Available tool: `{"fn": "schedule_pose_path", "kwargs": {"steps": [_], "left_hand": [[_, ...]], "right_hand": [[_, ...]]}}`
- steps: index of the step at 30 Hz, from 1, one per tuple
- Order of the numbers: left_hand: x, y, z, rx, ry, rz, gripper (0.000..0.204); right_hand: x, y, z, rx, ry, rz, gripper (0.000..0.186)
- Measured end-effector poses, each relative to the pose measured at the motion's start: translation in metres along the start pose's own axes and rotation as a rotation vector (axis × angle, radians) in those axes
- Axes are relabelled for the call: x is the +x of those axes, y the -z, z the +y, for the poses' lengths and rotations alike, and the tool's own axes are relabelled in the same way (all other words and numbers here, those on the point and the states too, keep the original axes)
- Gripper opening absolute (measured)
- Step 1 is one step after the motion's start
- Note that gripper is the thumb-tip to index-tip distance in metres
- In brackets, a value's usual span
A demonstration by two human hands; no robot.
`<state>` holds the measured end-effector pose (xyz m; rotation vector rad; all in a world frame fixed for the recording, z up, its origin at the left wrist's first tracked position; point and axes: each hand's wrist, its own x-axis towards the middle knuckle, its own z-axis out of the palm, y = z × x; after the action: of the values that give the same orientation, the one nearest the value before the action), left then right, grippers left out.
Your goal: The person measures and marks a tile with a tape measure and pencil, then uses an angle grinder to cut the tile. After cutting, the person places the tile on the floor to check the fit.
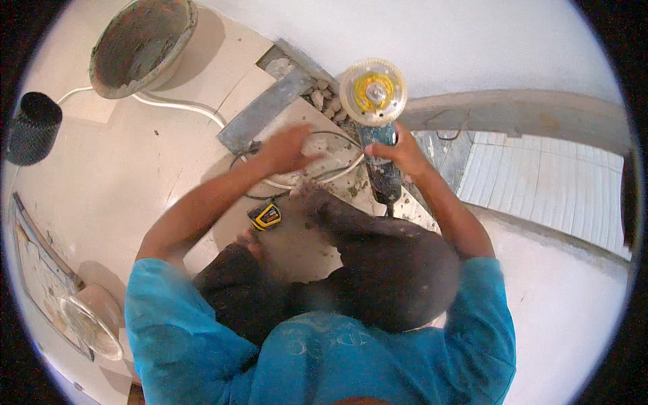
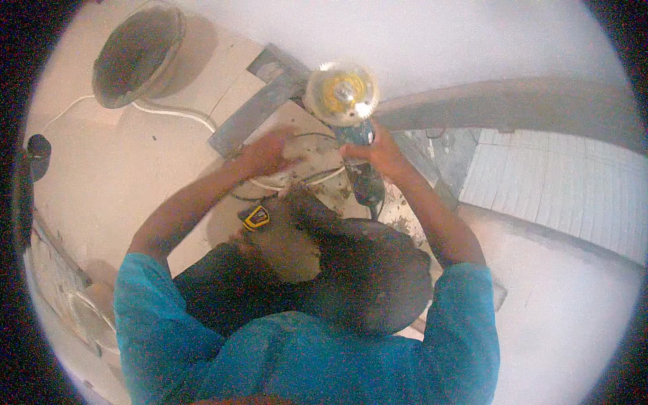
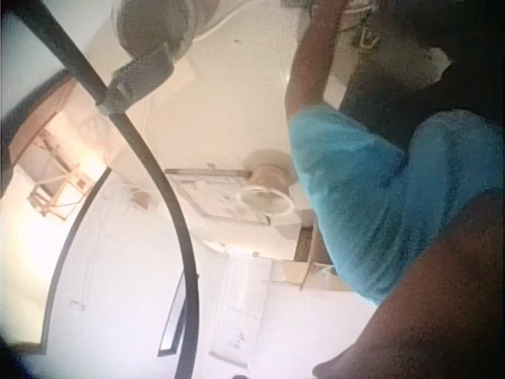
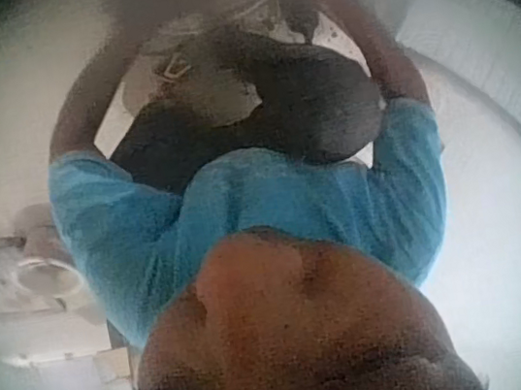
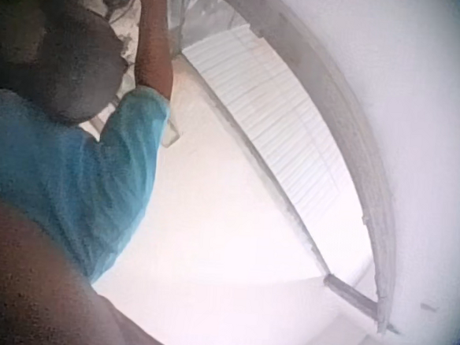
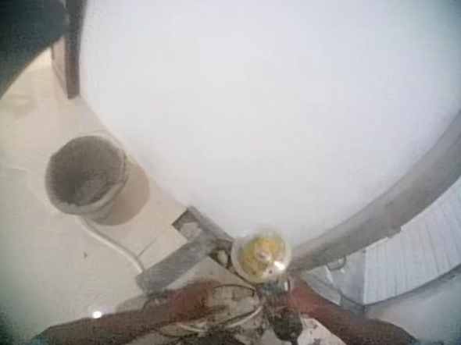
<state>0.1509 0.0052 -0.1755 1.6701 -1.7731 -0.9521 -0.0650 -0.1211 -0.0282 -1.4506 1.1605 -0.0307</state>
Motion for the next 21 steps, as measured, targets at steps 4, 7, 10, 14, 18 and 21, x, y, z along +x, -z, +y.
{"fn": "schedule_pose_path", "kwargs": {"steps": [4, 7, 10, 14, 18, 21], "left_hand": [[0.008, -0.055, 0.069, -0.623, 0.125, -0.185, 0.095], [0.014, -0.086, 0.099, -0.891, 0.243, 0.114, 0.107], [0.016, -0.105, 0.109, -0.858, 0.307, 0.232, 0.103], [0.03, -0.112, 0.09, -0.853, 0.339, 0.41, 0.101], [0.04, -0.118, 0.085, -0.776, 0.463, 0.477, 0.101], [0.043, -0.125, 0.093, -0.772, 0.645, 0.415, 0.1]], "right_hand": [[0.053, -0.004, -0.007, 0.026, 0.191, -0.008, 0.06], [0.082, -0.007, 0.007, -0.019, 0.175, -0.076, 0.057], [0.098, -0.005, 0.023, 0.098, 0.177, -0.153, 0.051], [0.137, -0.014, 0.024, 0.251, 0.153, -0.285, 0.054], [0.159, -0.033, 0.038, 0.086, 0.156, -0.226, 0.041], [0.166, -0.033, 0.055, -0.061, 0.22, -0.135, 0.036]]}}
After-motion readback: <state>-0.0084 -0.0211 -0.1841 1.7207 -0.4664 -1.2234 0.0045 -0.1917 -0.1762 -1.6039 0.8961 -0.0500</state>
